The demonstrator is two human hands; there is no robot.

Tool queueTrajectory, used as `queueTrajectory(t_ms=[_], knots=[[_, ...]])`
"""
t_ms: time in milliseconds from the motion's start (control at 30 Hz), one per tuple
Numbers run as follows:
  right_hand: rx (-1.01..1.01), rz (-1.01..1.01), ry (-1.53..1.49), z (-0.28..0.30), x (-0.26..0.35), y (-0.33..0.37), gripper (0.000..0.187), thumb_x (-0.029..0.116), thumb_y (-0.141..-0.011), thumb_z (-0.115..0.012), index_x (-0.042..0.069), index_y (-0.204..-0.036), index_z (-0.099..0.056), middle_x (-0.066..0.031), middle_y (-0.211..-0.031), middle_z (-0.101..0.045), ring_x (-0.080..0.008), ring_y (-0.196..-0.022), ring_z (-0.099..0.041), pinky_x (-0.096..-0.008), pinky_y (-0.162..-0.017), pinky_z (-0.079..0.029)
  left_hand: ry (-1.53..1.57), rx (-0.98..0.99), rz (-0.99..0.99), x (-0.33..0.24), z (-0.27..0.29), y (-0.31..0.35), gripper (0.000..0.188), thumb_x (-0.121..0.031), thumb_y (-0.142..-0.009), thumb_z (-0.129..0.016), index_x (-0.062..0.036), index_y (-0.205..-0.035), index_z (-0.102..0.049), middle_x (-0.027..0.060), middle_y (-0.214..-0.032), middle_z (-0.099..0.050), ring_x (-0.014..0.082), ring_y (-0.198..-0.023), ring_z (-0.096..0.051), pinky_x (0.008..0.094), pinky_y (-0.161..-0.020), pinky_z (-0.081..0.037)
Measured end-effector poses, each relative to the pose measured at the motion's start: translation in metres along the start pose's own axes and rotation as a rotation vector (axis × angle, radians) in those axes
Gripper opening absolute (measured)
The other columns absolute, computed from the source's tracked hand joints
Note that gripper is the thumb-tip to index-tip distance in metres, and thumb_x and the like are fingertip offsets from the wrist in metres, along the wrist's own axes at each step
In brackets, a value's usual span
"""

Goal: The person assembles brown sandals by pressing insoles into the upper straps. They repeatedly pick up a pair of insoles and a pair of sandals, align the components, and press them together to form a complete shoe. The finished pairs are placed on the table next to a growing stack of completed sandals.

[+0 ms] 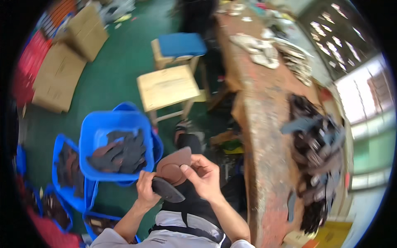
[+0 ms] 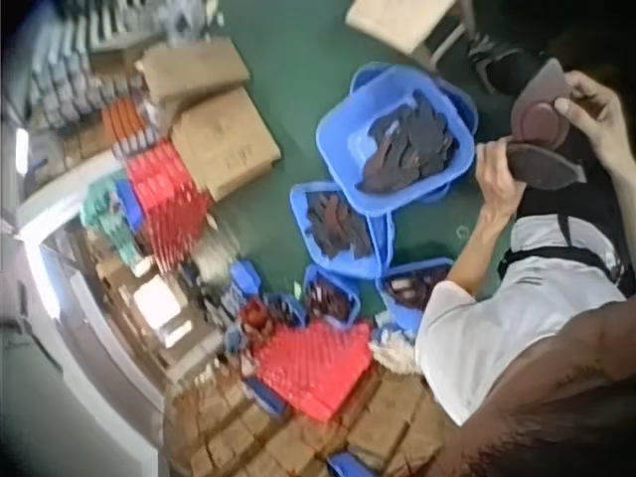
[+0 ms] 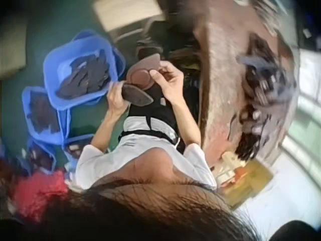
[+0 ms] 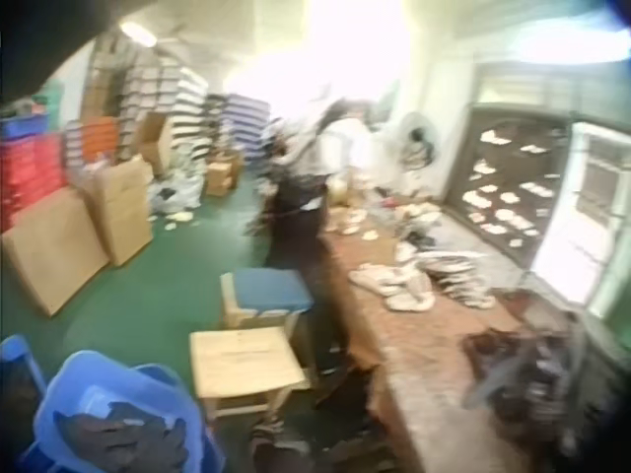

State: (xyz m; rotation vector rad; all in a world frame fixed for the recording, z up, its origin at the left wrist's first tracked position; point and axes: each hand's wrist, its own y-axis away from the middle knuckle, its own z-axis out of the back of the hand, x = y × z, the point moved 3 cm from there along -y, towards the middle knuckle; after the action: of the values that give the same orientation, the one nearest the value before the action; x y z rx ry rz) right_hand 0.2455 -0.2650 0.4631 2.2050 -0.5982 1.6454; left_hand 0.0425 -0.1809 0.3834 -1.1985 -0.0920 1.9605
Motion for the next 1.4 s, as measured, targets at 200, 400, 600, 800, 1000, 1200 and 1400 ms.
queueTrajectory(t_ms=[200, 400, 600, 800, 1000, 1200, 1400], knots=[[-0.674, 0.271, 0.074, 0.119, 0.071, 0.153, 0.025, 0.002, -0.102, -0.078, 0.001, -0.124, -0.068, 0.0002, -0.107, -0.071, -0.0073, -0.096, -0.067, -0.0272, -0.084, -0.057, 0.692, 0.310, 0.083, -0.088, -0.055, -0.013, 0.053, 0.000, -0.094, -0.074, -0.0011, -0.140, -0.048, 0.0083, -0.105, -0.061, 0.0180, -0.084, -0.063, 0.0330, -0.075, -0.054], [-1.508, 0.366, 0.061, 0.254, 0.045, 0.395, 0.068, 0.000, -0.096, -0.077, 0.005, -0.153, -0.041, -0.0115, -0.114, -0.070, -0.0175, -0.095, -0.071, -0.0305, -0.069, -0.062, 0.965, 0.913, 0.256, -0.215, -0.175, -0.055, 0.025, 0.001, -0.101, -0.060, 0.0035, -0.126, -0.058, 0.0085, -0.095, -0.070, 0.0165, -0.082, -0.070, 0.0319, -0.079, -0.058], [-2.095, 0.321, 0.280, 0.311, -0.029, 0.571, 0.067, -0.001, -0.095, -0.075, 0.006, -0.153, -0.041, -0.0098, -0.109, -0.067, -0.0154, -0.080, -0.066, -0.0316, -0.061, -0.056, 1.091, 1.176, -0.109, -0.333, -0.370, -0.064, 0.048, -0.010, -0.096, -0.084, 0.0069, -0.136, -0.064, 0.0133, -0.115, -0.080, 0.0191, -0.103, -0.075, 0.0370, -0.089, -0.060], [-2.302, 0.215, 0.942, 0.304, -0.047, 0.552, 0.065, 0.014, -0.089, -0.079, 0.007, -0.148, -0.052, -0.0033, -0.079, -0.060, -0.0166, -0.070, -0.063, -0.0363, -0.071, -0.055, 0.875, 1.480, -0.028, -0.357, -0.472, -0.048, 0.072, -0.011, -0.090, -0.089, 0.0049, -0.151, -0.054, 0.0145, -0.128, -0.075, 0.0269, -0.110, -0.075, 0.0405, -0.100, -0.060], [-2.339, 0.102, 0.891, 0.295, -0.037, 0.526, 0.064, 0.016, -0.091, -0.080, 0.008, -0.148, -0.053, -0.0066, -0.080, -0.066, -0.0239, -0.070, -0.068, -0.0416, -0.070, -0.055, 0.354, 0.777, -0.491, -0.358, -0.469, -0.047, 0.085, -0.016, -0.087, -0.087, 0.0033, -0.158, -0.045, 0.0304, -0.153, -0.054, 0.0453, -0.140, -0.056, 0.0541, -0.121, -0.045], [-2.366, -0.045, 0.926, 0.292, -0.025, 0.531, 0.066, 0.021, -0.092, -0.082, 0.008, -0.150, -0.052, -0.0084, -0.078, -0.066, -0.0296, -0.070, -0.069, -0.0455, -0.070, -0.054, 0.811, 0.679, -0.790, -0.414, -0.362, 0.022, 0.056, -0.002, -0.090, -0.078, 0.0012, -0.142, -0.058, 0.0247, -0.148, -0.054, 0.0425, -0.137, -0.056, 0.0482, -0.115, -0.047], [-2.223, -0.024, 0.960, 0.293, -0.010, 0.518, 0.060, 0.016, -0.092, -0.085, 0.003, -0.142, -0.055, -0.0092, -0.070, -0.058, -0.0307, -0.062, -0.062, -0.0464, -0.064, -0.050, 0.703, 0.613, -0.772, -0.318, -0.283, 0.031, 0.027, -0.002, -0.099, -0.074, 0.0000, -0.125, -0.064, 0.0100, -0.105, -0.069, 0.0200, -0.085, -0.067, 0.0301, -0.078, -0.056]])
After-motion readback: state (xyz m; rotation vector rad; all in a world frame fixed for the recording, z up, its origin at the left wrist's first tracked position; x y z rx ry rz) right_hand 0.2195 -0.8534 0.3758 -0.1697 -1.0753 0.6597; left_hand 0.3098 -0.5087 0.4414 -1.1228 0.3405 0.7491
